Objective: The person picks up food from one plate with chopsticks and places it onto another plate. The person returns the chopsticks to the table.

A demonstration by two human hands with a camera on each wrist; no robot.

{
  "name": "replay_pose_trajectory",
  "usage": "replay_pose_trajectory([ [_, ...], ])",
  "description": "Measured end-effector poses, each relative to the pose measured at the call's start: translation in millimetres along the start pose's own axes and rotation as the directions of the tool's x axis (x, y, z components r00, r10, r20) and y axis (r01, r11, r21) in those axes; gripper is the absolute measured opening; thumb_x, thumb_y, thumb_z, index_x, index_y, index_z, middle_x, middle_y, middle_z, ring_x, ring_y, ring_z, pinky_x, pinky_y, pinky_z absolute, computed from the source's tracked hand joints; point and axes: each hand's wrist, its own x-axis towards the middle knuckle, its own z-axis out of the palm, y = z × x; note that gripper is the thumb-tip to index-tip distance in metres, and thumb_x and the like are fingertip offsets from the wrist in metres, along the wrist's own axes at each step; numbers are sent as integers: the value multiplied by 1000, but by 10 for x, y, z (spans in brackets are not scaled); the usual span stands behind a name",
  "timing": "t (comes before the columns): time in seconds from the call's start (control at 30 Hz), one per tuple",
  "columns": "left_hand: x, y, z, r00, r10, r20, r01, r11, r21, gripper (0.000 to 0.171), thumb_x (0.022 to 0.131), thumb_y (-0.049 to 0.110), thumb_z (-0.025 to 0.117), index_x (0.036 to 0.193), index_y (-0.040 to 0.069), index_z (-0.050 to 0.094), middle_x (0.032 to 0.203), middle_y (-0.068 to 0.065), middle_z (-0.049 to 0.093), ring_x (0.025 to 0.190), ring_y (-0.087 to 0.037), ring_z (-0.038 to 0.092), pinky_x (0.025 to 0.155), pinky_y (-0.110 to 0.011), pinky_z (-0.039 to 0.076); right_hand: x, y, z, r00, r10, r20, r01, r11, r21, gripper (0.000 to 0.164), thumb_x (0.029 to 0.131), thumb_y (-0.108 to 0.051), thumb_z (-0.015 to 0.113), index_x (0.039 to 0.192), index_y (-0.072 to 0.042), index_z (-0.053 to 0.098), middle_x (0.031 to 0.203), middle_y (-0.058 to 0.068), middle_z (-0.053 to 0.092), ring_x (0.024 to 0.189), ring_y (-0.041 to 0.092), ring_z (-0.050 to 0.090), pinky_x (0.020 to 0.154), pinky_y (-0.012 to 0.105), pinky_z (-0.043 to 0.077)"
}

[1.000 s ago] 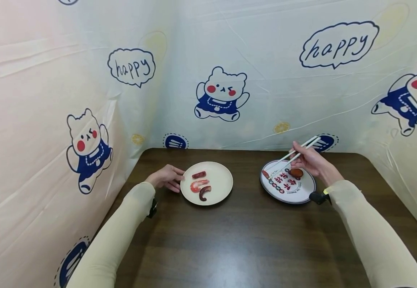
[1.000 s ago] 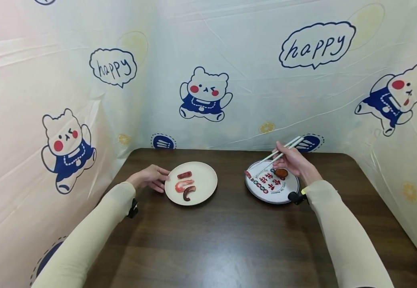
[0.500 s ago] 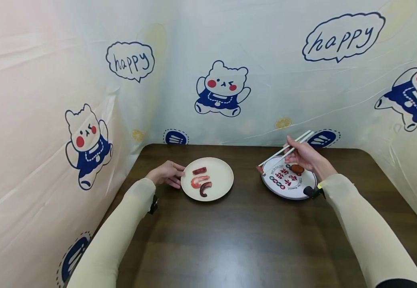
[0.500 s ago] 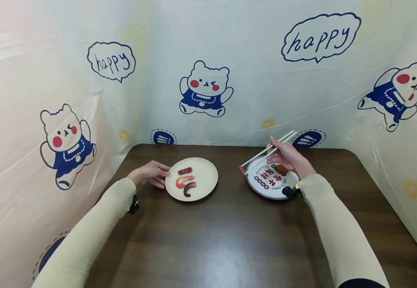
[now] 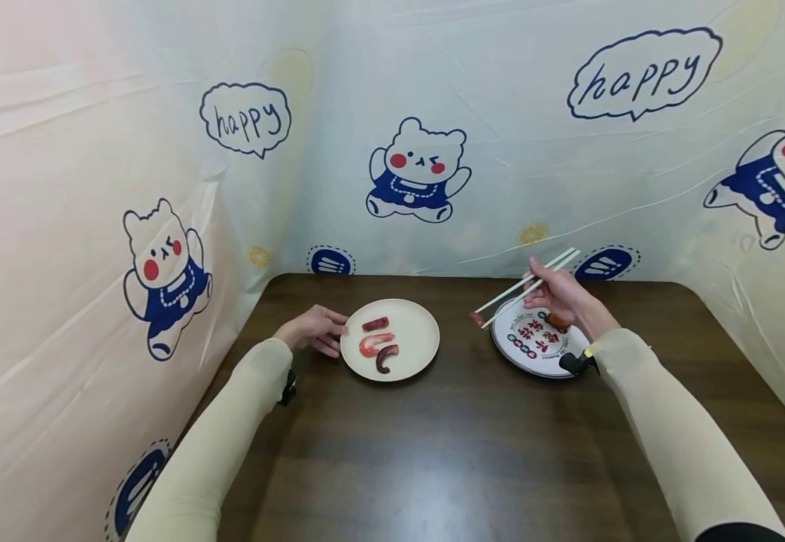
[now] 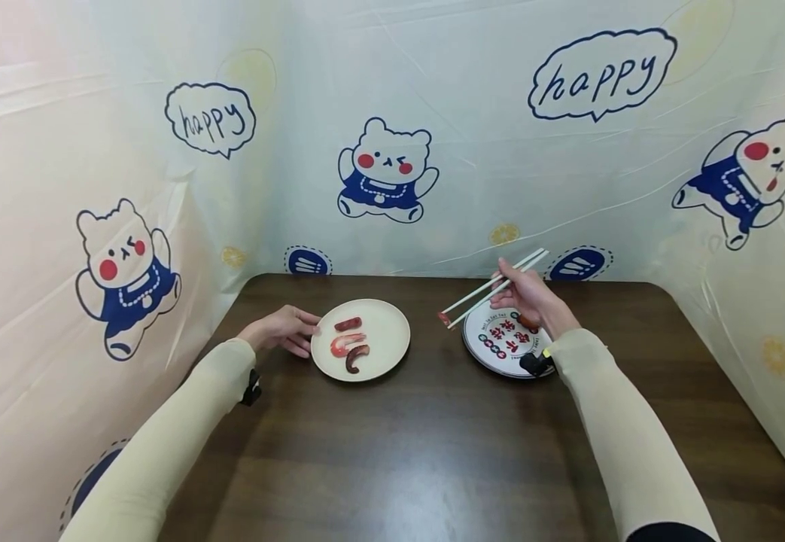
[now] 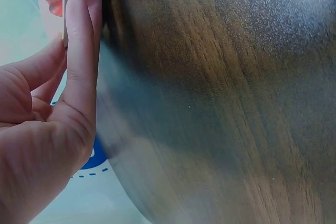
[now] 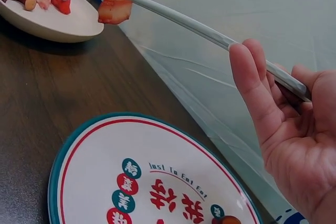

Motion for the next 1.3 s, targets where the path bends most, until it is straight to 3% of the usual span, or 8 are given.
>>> replay_pose_trajectory([
  [0.33,-17,1,21,1000,2,12,-2,1000,4,48,107,5,60,154,-3,50,100,-17,71,70,-20,72,72,-39,67,99,106,89,998,-13,-54,13,1000,0,47,116,-32,42,92,-2,69,75,11,71,60,22,73,64,35,67],
  [0.7,1,6,14,1000,-1,8,1,1000,6,49,107,6,61,154,-2,50,100,-17,72,69,-20,72,72,-39,67,220,165,298,999,-29,-26,30,999,13,45,115,-31,44,94,1,68,74,12,69,59,22,73,65,37,67],
  [1.0,58,-62,-14,1000,12,15,-12,1000,-20,47,107,5,61,153,-3,51,97,-17,73,65,-20,72,70,-41,67,328,251,466,998,-31,-45,29,999,-44,47,115,-33,45,87,-5,70,74,9,67,58,20,72,64,35,67],
  [1.3,48,-43,-22,1000,5,10,-5,1000,-8,47,107,6,61,153,-2,52,98,-18,72,67,-20,72,71,-41,67,359,284,558,1000,-19,-14,19,1000,9,46,115,-30,44,91,-1,69,76,11,67,58,22,72,63,35,67],
])
